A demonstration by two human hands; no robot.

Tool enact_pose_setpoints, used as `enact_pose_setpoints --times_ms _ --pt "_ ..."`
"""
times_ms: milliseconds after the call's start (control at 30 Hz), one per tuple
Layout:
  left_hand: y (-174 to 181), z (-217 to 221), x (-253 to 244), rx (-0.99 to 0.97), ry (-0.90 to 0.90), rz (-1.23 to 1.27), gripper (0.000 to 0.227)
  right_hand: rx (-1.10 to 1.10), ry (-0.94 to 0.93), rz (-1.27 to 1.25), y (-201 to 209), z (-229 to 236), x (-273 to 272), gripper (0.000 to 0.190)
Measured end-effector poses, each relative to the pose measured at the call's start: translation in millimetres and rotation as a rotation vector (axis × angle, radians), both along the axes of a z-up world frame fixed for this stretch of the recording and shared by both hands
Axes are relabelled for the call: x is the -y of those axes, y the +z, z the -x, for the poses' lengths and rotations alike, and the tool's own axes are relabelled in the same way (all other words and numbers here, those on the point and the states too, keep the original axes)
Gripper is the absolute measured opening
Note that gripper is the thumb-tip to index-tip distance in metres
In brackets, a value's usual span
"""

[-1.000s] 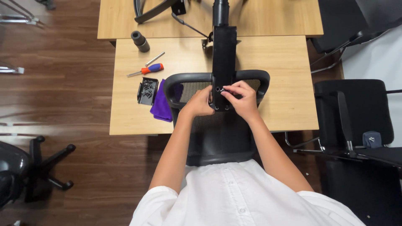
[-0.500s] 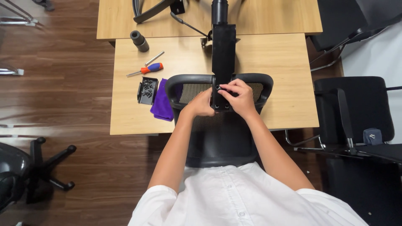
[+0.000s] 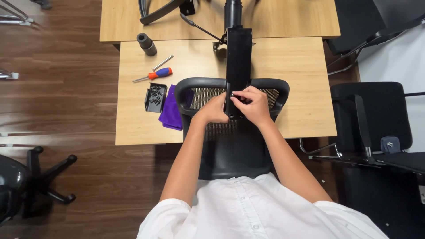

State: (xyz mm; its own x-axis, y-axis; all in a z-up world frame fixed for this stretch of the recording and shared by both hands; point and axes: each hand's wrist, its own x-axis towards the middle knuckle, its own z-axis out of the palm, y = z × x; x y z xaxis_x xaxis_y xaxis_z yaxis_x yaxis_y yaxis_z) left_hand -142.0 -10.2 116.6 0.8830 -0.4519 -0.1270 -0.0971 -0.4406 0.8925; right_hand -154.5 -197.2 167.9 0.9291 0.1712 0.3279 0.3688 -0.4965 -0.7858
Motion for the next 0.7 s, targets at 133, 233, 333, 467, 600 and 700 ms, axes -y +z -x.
enact_pose_setpoints --times_ms 133,233,333,467,600,700 --pt "19.0 3.6 1.7 0.007 0.029 -0.028 0.066 0.012 -0.005 0.015 1.7 -2.0 0.8 0.020" --pt "23.2 3.1 3.6 -0.151 0.055 -0.127 0.065 0.025 0.010 0.048 5.3 -2.8 1.4 0.019" --pt "18.5 1.0 3.0 -0.100 0.036 -0.041 0.073 0.065 0.002 0.074 5.7 -3.9 0.1 0.019" --pt "22.5 4.8 1.3 -0.145 0.044 0.050 0.079 -0.015 0.006 0.111 12.4 -4.8 -1.4 0.018" --pt "31.1 3.9 5.5 -0.219 0.109 0.003 0.059 -0.019 0.053 0.117 9.7 -6.0 4.5 0.021" --pt "28.9 2.6 6.8 -0.282 0.124 -0.023 0.057 -0.041 0.061 0.077 10.2 -2.2 5.4 0.024"
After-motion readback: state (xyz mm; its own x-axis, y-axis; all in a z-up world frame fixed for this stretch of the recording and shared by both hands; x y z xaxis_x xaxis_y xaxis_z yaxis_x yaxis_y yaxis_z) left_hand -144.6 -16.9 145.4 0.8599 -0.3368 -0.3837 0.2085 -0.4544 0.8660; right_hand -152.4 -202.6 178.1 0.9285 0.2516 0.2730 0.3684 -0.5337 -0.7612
